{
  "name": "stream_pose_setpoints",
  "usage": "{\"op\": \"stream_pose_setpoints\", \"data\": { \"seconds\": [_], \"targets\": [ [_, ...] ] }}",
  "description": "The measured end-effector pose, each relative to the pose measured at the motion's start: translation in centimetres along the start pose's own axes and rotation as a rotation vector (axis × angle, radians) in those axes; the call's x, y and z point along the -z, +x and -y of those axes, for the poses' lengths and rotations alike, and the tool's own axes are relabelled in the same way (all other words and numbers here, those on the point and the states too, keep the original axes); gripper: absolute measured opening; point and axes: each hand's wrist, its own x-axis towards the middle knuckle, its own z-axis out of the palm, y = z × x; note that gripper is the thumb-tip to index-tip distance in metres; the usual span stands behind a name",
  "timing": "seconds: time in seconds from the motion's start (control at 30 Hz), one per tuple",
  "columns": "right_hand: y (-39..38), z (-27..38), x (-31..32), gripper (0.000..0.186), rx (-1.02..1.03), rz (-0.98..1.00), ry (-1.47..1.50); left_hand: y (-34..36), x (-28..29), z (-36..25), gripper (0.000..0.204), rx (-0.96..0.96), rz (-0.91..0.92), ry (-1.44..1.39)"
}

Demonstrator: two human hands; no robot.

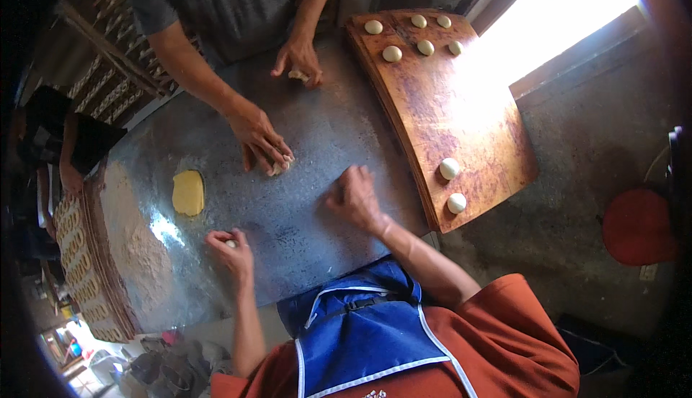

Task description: The person rolls small pieces of dough into balls and places them on a wooden board. They repeatedly pick up dough, roll it between their hands, and arrange the finished balls in rows on the board.

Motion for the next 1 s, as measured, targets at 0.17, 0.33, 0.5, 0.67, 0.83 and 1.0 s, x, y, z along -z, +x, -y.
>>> {"op": "stream_pose_setpoints", "data": {
  "seconds": [0.17,0.33,0.5,0.67,0.83,1.0],
  "targets": [
    [-5.2,-5.8,0.6,0.042,0.063,0.266,0.178,-3.0,3.5,6.3,0.024,-0.543,0.117,0.158],
    [0.6,0.3,0.6,0.038,-0.168,0.029,0.077,-1.1,1.2,0.4,0.023,-0.135,-0.051,0.193],
    [-4.4,-4.0,3.7,0.037,-0.008,0.162,0.127,-4.2,4.3,5.9,0.021,-0.418,-0.014,0.214],
    [-4.0,-0.2,0.7,0.033,-0.03,0.098,0.074,-5.2,4.5,3.2,0.029,-0.199,0.002,0.265],
    [-2.8,-3.9,4.0,0.022,-0.11,0.096,-0.034,-4.7,10.6,2.4,0.065,-0.325,0.283,0.246],
    [-5.5,-1.3,4.3,0.02,-0.07,0.164,0.211,-3.6,11.8,1.5,0.069,-0.323,0.425,0.24]
  ]
}}
